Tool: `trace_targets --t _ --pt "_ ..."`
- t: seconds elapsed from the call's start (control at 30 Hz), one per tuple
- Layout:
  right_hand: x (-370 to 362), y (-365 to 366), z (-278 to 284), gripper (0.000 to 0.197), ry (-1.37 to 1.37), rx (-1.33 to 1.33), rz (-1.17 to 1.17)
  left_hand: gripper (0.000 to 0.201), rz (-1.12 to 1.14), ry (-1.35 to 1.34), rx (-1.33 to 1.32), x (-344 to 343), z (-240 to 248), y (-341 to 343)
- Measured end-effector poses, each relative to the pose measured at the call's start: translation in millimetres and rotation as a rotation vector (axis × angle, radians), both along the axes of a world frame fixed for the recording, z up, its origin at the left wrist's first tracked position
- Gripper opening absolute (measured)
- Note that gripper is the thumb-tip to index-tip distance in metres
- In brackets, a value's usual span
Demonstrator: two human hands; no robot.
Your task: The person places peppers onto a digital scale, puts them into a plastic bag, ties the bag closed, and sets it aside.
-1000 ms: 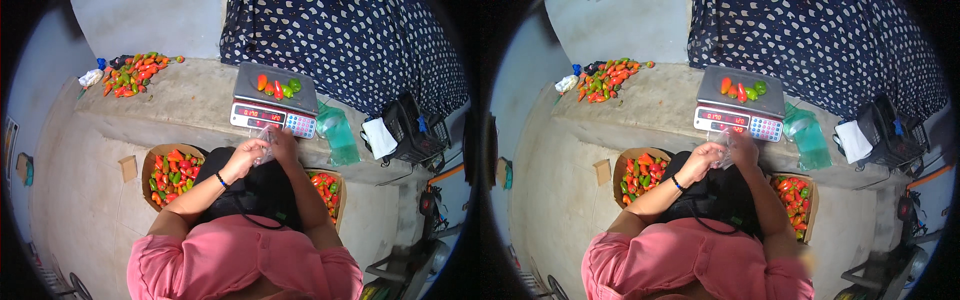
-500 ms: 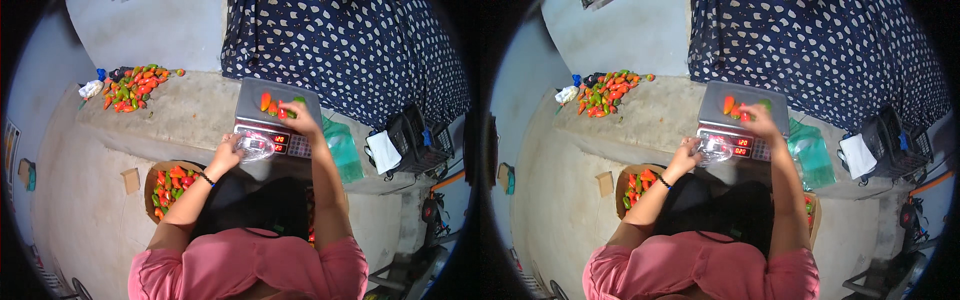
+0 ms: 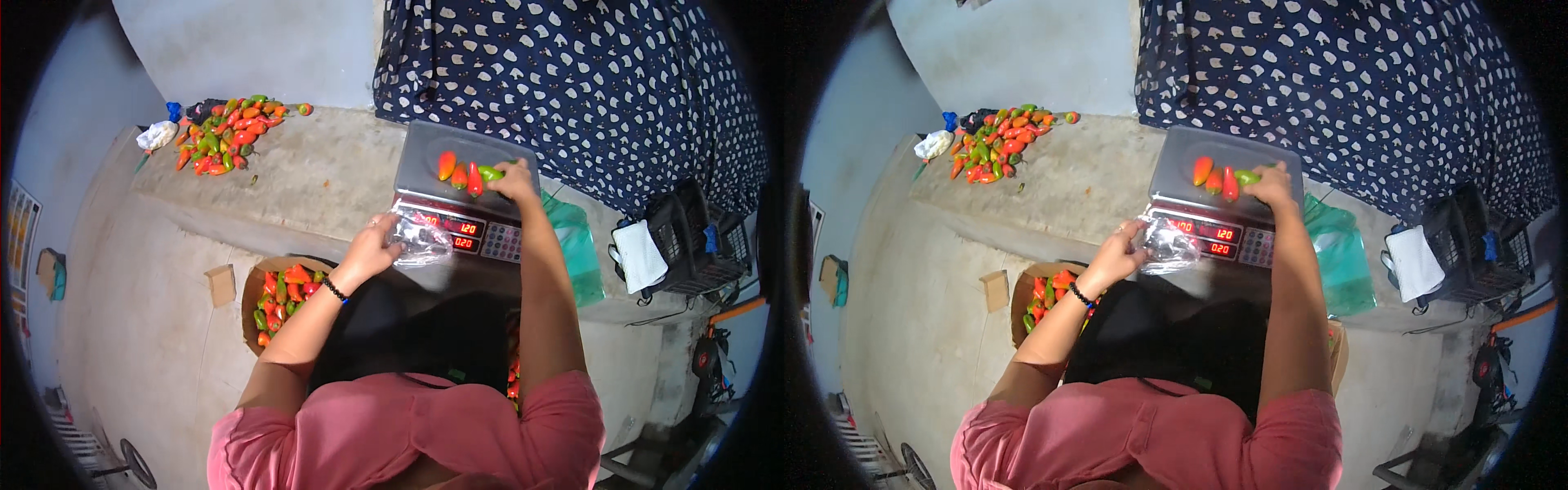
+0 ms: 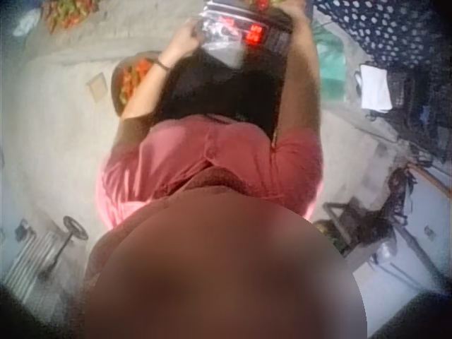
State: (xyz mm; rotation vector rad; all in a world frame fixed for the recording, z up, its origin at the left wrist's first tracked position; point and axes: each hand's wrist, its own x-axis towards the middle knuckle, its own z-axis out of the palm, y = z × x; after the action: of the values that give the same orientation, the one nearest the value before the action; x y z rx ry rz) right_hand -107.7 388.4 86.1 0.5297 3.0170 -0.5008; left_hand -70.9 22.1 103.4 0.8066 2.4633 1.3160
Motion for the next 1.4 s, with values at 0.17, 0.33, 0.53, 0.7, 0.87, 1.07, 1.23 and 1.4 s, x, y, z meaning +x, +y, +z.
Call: trace_targets --t 0.17,0.33,0.53,0.7,0.87,1.07,1.23,1.4 --pt "46 -34 16 0.049 0.639 -0.680 -0.200 0.053 -0.015 0.152 0.039 -4 -17 10" --pt "92 -120 0 0.033 0.706 -0.851 0.611 0.050 -0.087 0.081 0.056 -2 -17 35" --pt "88 -135 16 0.042 0.146 -1.348 0.444 0.054 0.015 -0.264 0.401 9 -11 34" --pt "74 -144 18 0.043 -0.010 -0.770 0.640 0.062 0.040 -0.473 0.379 23 -4 38" --pt "80 -165 54 0.036 0.042 -0.051 0.456 0.063 -0.006 -0.524 0.425 22 13 38" --pt "79 -140 54 0.045 0.064 -0.214 0.864 0.067 -0.044 -0.419 0.348 18 30 37" --pt "78 -154 50 0.033 0.340 -0.209 0.774 0.071 -0.115 -0.545 0.385 21 44 36" --pt "28 -109 66 0.042 0.205 -0.518 0.175 0.071 -0.073 -0.511 0.346 -1 56 16"
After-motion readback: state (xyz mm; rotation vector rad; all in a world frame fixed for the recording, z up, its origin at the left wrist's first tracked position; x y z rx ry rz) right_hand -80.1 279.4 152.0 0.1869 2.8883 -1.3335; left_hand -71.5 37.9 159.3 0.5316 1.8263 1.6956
